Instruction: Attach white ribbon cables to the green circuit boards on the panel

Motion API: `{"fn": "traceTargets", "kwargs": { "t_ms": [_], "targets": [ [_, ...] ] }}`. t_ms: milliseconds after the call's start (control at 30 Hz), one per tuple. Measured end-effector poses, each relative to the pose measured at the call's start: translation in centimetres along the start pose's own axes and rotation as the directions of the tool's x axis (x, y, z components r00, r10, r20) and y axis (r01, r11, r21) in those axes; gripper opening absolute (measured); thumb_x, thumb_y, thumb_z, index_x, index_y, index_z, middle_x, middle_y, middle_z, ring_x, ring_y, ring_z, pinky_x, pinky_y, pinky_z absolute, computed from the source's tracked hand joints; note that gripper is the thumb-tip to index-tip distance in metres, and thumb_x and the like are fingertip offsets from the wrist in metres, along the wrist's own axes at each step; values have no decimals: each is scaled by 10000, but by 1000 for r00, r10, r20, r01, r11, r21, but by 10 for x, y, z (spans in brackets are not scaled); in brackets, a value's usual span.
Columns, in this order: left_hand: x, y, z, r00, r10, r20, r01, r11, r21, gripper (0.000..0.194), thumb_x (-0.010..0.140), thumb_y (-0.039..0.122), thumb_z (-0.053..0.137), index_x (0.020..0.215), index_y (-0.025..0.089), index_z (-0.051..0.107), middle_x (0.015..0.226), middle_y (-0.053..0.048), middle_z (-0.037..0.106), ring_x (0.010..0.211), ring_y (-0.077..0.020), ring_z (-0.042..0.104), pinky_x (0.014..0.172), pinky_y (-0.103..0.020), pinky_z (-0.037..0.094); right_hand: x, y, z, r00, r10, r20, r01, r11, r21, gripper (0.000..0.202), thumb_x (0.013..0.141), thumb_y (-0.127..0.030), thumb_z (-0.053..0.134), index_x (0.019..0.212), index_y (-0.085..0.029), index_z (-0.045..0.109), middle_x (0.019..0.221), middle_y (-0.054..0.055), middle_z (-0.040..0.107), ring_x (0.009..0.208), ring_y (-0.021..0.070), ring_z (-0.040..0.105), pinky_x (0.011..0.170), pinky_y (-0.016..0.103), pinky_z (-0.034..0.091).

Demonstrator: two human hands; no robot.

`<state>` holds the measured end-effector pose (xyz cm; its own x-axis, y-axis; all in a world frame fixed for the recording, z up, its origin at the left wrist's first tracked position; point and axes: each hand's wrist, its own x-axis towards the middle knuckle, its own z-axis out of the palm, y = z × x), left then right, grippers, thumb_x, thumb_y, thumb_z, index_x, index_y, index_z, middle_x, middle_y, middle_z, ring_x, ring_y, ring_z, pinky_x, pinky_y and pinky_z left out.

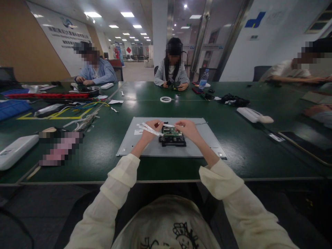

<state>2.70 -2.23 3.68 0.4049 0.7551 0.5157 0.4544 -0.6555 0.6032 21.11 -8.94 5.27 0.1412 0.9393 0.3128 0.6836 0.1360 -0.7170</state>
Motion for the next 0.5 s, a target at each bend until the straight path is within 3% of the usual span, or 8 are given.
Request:
{"fn": "traceTargets", "kwargs": {
  "t_ms": [200,333,500],
  "targets": [
    [-7,-5,-2,991,1,137,-1,1000,-2,313,804,359,466,590,140,530,506,22,448,510,-96,395,492,-225,252,-34,-7,0,985,-108,132,97,991,87,253,792,-187,506,1006,-169,639,682,0,674,622,124,620,618,230,446],
    [-9,-15,-6,960,-36,278,55,997,-59,291,795,348,466,602,139,528,513,24,470,511,-94,411,499,-210,275,-50,-13,3,944,-237,229,223,971,85,225,774,-194,555,970,-165,660,849,36,684,699,132,614,639,242,460],
    [-10,-19,-6,949,-47,311,67,996,-54,263,779,327,465,635,130,562,544,11,506,548,-112,447,521,-215,301,-54,-8,2,881,-397,259,390,917,80,328,758,-155,586,1081,-191,629,1011,37,663,750,129,599,672,242,471]
  ]
}}
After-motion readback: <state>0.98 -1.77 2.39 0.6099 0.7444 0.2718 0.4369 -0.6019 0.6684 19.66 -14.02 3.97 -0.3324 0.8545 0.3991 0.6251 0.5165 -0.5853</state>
